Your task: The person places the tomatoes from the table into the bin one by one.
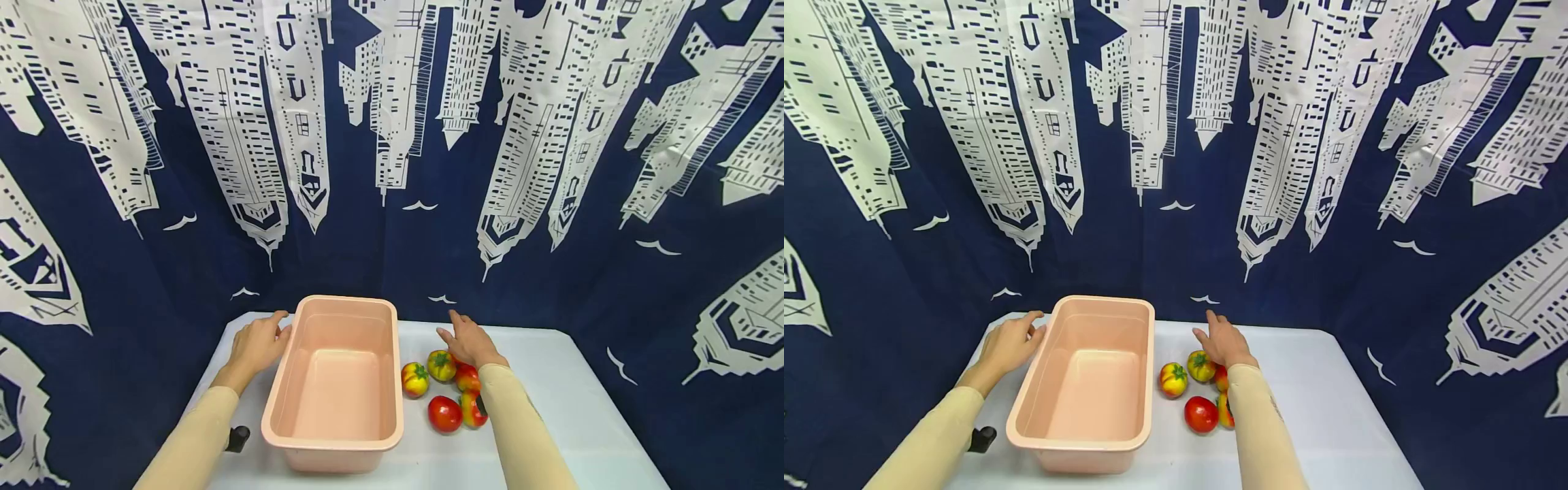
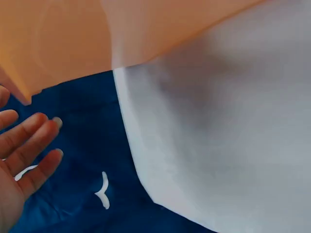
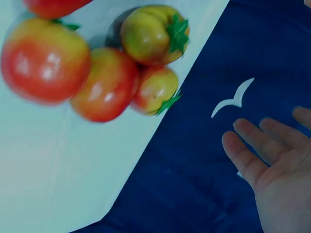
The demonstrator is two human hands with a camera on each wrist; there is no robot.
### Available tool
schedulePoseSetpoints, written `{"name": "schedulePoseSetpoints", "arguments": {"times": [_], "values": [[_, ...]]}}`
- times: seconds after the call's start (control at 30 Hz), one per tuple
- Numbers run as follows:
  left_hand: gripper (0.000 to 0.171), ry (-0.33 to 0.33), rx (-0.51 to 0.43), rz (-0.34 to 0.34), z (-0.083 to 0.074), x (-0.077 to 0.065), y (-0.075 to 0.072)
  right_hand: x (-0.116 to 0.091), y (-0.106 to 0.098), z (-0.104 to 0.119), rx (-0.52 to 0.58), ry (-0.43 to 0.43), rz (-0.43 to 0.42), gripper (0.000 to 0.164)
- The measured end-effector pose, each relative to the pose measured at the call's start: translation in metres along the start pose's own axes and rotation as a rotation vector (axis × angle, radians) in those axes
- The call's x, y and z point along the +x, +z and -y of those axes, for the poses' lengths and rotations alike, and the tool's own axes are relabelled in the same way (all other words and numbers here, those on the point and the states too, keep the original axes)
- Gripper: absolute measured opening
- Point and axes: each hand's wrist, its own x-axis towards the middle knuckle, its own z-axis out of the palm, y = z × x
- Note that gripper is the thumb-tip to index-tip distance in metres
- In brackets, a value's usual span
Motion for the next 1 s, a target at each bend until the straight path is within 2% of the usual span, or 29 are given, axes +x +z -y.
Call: {"name": "schedulePoseSetpoints", "arguments": {"times": [0.17, 0.33, 0.43, 0.5, 0.6, 0.77, 0.9, 1.0], "values": [[0.036, -0.003, -0.073, -0.017, 0.006, -0.025, 0.007, -0.012, 0.006, -0.021, -0.003, 0.028, 0.010, 0.064], [0.032, -0.010, -0.118, -0.123, 0.017, -0.041, 0.012, -0.015, 0.013, -0.036, 0.069, 0.037, -0.016, 0.062], [0.029, -0.019, -0.211, -0.178, 0.020, -0.050, 0.014, -0.015, 0.019, -0.039, 0.136, 0.061, -0.019, 0.063], [0.029, -0.011, -0.278, -0.191, 0.021, -0.055, 0.015, -0.016, 0.023, -0.040, 0.187, 0.102, -0.013, 0.062], [0.030, 0.016, -0.378, -0.173, 0.019, -0.063, 0.015, -0.016, 0.028, -0.041, 0.239, 0.154, -0.007, 0.062], [0.034, 0.052, -0.510, -0.137, 0.014, -0.078, 0.016, -0.014, 0.034, -0.042, 0.289, 0.167, -0.016, 0.061], [0.037, 0.081, -0.572, -0.136, 0.013, -0.087, 0.020, -0.016, 0.042, -0.047, 0.340, 0.218, -0.020, 0.065], [0.040, 0.115, -0.666, -0.144, 0.010, -0.094, 0.018, -0.019, 0.052, -0.053, 0.405, 0.273, -0.014, 0.068]]}}
